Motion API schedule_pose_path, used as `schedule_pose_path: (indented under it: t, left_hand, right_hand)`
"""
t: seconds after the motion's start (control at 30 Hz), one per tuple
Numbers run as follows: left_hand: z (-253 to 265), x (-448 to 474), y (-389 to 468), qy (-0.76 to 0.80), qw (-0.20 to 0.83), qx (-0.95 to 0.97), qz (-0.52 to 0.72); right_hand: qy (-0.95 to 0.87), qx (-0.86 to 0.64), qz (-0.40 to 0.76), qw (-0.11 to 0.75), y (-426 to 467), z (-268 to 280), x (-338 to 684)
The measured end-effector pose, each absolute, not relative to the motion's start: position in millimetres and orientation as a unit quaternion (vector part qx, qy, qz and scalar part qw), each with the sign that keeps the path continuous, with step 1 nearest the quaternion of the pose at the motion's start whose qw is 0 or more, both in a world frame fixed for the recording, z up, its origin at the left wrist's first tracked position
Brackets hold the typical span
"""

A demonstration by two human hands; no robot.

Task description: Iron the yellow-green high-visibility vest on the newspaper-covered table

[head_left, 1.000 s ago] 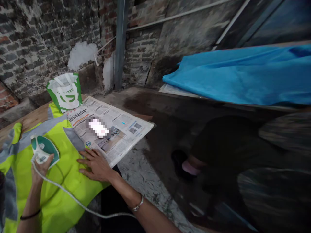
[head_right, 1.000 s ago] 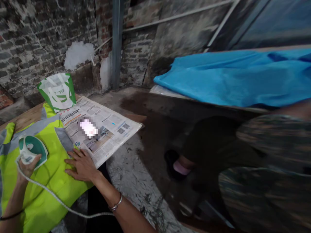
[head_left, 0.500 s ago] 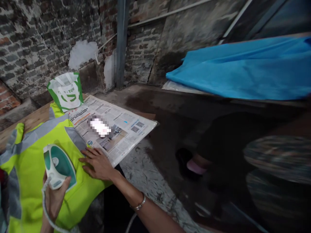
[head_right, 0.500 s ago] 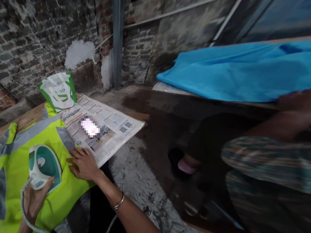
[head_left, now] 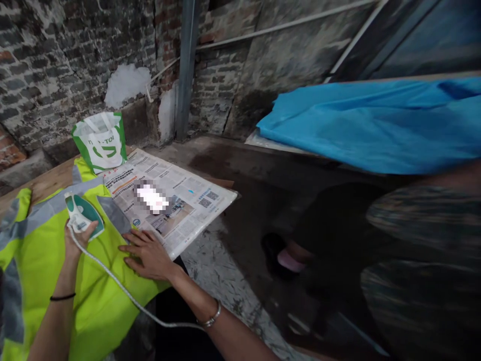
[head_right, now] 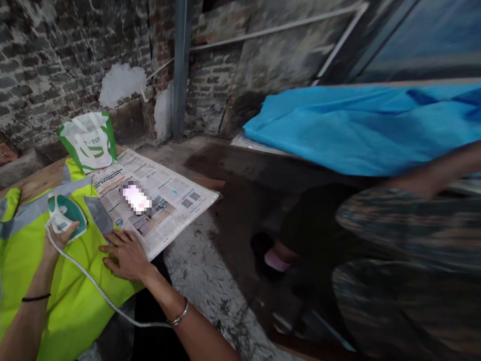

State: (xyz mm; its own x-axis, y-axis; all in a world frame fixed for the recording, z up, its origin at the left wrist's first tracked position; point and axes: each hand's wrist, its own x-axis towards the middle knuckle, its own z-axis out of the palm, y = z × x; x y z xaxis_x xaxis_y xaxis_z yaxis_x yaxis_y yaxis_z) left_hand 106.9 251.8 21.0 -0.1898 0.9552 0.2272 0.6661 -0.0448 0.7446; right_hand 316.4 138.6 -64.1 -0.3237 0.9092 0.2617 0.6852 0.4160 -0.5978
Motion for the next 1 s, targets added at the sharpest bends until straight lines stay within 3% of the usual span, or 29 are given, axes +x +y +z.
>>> schedule_pose_path:
  t: [0.2,0.63,1.0]
  left_hand:
    - [17.6,98.8,246.4,0.668,0.17,0.622,0.372]
    - [-9.9,40.0,135.1,0.67,0.176,0.613,0.379]
    - [25.6,55.1,238.4,0.679,0.166,0.607,0.378]
  right_hand:
    - [-0.787,-0.509,0.195,0.289,139.7,-62.0,315.4]
    - [-0.784,-0.504,0.197,0.302,138.9,-63.6,316.3]
    - [-0.79,-0.505,0.185,0.295,140.2,-68.7,316.7]
